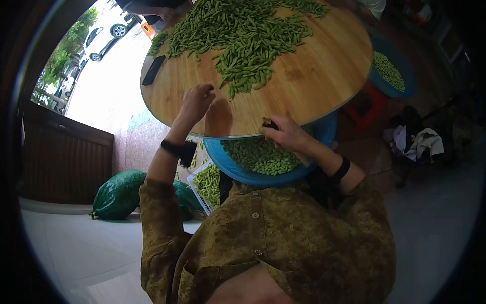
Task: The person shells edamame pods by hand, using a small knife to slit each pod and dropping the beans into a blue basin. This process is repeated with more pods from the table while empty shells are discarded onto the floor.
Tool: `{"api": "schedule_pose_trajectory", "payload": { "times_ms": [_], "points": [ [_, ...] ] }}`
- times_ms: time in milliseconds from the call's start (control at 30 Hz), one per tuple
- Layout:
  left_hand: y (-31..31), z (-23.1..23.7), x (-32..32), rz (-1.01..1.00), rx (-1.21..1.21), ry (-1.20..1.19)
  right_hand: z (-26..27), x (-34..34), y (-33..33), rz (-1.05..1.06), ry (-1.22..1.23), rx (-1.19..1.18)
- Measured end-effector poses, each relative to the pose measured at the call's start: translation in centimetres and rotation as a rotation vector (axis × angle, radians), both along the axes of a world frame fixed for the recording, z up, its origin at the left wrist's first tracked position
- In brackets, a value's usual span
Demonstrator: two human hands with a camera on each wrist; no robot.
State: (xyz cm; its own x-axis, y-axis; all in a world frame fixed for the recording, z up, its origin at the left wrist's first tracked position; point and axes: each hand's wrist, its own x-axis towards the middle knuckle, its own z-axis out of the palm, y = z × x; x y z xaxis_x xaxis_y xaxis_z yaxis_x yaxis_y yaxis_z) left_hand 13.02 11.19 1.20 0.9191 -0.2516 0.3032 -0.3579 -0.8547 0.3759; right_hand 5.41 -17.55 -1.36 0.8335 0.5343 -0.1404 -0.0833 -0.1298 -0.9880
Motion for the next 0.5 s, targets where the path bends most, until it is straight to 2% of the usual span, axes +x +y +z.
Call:
{"api": "schedule_pose_trajectory", "payload": {
  "times_ms": [100,167,233,300,333,400,433,500],
  "points": [
    [-1.7,-4.1,4.6,0.125,0.063,-0.111,-0.4,0.5,-0.2,0.014,0.061,0.051],
    [-1.8,-5.2,5.4,0.109,0.016,-0.133,0.3,0.1,-0.5,-0.015,0.117,0.100],
    [-1.9,-5.1,5.3,0.078,-0.015,-0.155,0.4,0.0,-0.6,-0.055,0.175,0.165],
    [-2.1,-5.1,4.6,0.071,-0.155,-0.036,0.0,0.7,-0.8,-0.050,0.143,0.216],
    [-2.8,-4.0,3.3,0.056,-0.147,-0.033,0.0,0.7,-0.8,-0.065,0.144,0.225],
    [-4.0,-1.6,0.1,-0.005,-0.754,0.532,0.0,0.7,-0.4,-0.044,0.179,0.334],
    [-4.8,-0.9,-1.5,-0.013,-0.746,0.541,0.1,0.6,-0.1,-0.056,0.181,0.340],
    [-6.6,-0.2,-4.3,-0.123,-1.038,0.670,0.5,0.2,0.5,-0.047,0.190,0.454]
  ]
}}
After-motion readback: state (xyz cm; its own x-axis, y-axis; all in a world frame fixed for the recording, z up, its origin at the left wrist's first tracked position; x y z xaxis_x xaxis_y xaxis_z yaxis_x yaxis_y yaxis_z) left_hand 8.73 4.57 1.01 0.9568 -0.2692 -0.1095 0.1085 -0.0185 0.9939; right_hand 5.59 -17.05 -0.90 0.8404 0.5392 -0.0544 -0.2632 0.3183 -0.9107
